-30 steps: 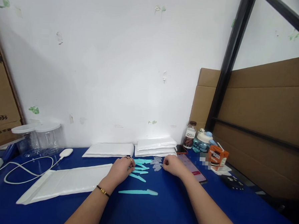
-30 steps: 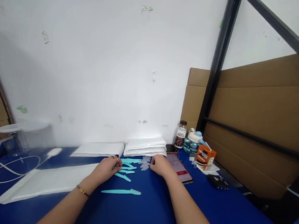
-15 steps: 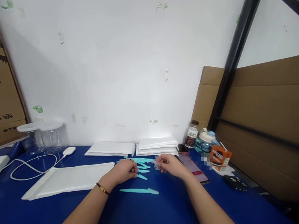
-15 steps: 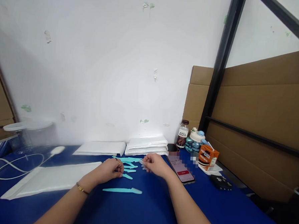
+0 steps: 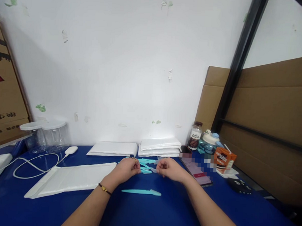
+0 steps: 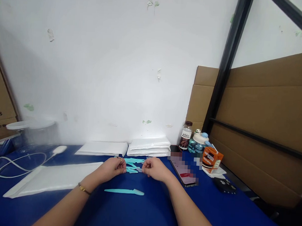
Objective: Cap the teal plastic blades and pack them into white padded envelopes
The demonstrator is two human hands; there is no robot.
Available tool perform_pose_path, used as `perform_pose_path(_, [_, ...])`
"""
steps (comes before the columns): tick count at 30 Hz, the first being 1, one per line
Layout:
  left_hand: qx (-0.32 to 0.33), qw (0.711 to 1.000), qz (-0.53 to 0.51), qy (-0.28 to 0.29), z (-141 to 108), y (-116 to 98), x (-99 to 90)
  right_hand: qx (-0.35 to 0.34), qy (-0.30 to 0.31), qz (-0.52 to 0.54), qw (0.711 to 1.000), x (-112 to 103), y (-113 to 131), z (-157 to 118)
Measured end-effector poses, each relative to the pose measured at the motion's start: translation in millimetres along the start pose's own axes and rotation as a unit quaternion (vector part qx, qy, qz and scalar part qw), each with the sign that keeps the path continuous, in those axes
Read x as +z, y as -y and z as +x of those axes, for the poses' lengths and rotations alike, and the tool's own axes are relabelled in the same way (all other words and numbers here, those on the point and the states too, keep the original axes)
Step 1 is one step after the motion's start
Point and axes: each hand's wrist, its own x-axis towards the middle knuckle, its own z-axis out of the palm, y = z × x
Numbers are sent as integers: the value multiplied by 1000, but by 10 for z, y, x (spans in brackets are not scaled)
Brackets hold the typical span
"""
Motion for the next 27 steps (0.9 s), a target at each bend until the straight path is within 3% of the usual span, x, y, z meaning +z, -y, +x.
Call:
perform_pose_path(9, [-1,999,-32,-2,9,-64,31,-22,14,9,1000,76,46,-4])
perform_pose_path(16, [-6,996,-67,62,14,-164,180,17,78,19,997,88,88,-49])
perform_pose_path(20, [1,992,-72,101,4,-137,151,46,147,21,988,4,113,-94])
perform_pose_path(22, [1,998,-23,62,1,-92,98,41,109,-9,993,-75,101,-103])
perform_pose_path(25, [1,996,84,-21,1,-5,25,10,-40,-119,992,-206,47,-97])
perform_pose_path(27, [1,992,123,-29,3,41,0,-8,-97,-188,977,-261,1,-85])
